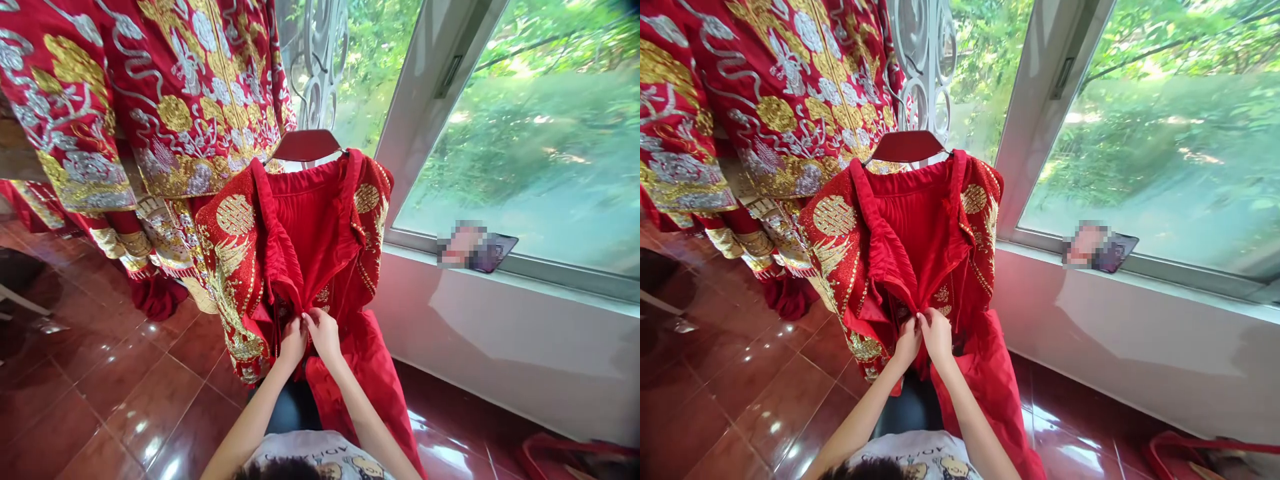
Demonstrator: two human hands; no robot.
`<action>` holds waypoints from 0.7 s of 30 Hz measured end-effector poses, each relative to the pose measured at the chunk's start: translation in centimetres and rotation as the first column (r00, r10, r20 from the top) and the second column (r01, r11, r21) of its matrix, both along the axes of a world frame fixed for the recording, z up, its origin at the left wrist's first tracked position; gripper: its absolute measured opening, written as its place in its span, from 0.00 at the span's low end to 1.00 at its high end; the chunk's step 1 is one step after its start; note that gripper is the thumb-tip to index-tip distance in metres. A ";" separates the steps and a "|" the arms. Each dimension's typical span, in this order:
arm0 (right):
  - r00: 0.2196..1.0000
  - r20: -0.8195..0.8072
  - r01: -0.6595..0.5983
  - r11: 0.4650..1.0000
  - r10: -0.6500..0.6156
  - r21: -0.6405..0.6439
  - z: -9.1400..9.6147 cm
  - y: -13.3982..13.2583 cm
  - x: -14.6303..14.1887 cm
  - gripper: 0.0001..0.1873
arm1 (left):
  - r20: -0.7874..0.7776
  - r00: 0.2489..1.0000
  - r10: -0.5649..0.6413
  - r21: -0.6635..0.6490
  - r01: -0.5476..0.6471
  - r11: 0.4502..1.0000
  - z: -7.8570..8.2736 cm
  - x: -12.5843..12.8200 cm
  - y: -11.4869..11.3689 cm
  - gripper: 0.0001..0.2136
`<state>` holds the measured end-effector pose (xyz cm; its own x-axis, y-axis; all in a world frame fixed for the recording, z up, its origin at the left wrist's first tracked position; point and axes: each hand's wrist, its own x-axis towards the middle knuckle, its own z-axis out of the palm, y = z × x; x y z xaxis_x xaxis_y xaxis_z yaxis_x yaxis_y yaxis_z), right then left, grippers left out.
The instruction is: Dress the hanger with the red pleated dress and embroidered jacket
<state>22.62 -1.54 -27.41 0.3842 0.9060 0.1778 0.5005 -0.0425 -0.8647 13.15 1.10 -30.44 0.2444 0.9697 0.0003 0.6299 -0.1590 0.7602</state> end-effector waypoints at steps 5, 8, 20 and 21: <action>0.993 0.061 -0.105 0.994 0.105 -0.011 0.4 -0.2 1.3 0.15 | -0.043 0.995 0.087 -0.061 -0.089 0.994 0.6 0.4 -1.4 0.13; 0.988 0.000 -0.156 0.988 0.156 -0.021 1.0 -0.4 2.0 0.14 | -0.098 0.987 0.125 -0.068 -0.132 0.989 1.4 0.9 -2.3 0.13; 0.666 -0.717 -0.327 0.944 0.205 -0.034 7.2 0.3 3.6 0.18 | -0.336 0.927 0.168 0.068 -0.154 0.986 0.4 3.7 -3.2 0.17; 0.654 -0.726 -0.303 0.953 0.213 0.006 8.8 0.8 3.8 0.18 | -0.346 0.923 0.170 0.063 -0.158 0.985 0.5 3.8 -2.8 0.17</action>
<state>26.37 -0.71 -18.64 0.1000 0.9834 -0.1511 -0.2597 -0.1208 -0.9581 16.98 -1.71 -29.96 0.0726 0.9971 -0.0227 0.8736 -0.0526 0.4838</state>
